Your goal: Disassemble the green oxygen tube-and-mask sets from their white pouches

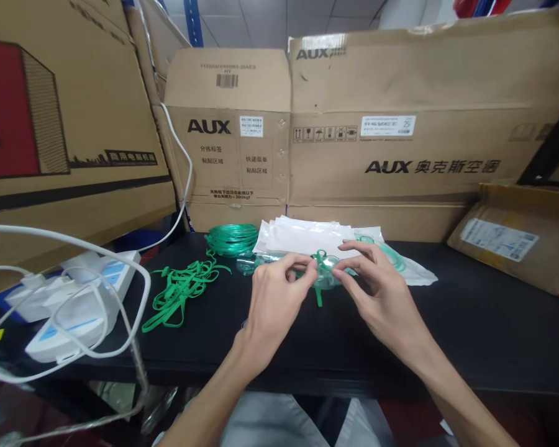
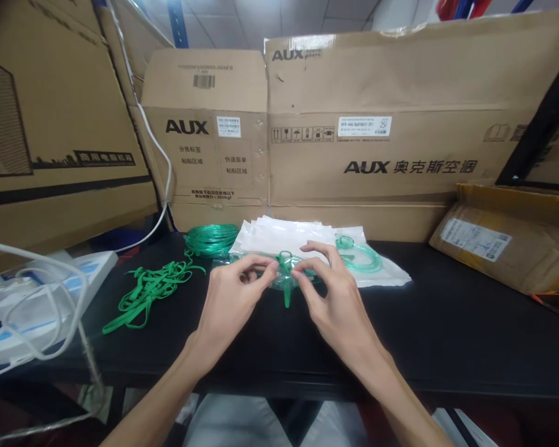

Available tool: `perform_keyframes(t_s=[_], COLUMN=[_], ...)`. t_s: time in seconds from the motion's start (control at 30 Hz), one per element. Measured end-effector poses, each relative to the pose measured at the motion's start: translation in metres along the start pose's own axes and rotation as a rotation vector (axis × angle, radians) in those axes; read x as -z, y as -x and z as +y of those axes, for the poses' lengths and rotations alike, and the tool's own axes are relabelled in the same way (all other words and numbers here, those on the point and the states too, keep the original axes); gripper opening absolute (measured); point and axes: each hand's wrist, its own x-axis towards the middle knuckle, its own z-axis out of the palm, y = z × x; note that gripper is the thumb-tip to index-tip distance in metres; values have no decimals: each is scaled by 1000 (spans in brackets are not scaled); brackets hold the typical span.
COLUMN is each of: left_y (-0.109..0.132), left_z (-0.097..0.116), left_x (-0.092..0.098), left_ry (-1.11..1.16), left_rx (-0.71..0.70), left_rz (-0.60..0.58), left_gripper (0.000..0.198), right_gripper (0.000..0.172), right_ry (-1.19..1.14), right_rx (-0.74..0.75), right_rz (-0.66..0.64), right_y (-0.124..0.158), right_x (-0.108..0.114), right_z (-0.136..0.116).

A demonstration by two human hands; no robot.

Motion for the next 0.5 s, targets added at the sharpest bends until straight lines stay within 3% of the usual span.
perform_keyframes(t_s=[0.23,0.5], left_y=[-12,-12], left_z=[-12,-11], left_x=[15,18], left_ry=[-19,84], left_rx=[34,34], left_rz=[77,75], left_gripper=[14,15], right_gripper=[13,15], right_ry=[24,-70], right_rx=[108,49], right_rz=[-243,-433], right_y=[0,1], right_x=[11,25], right_z=[-11,-21])
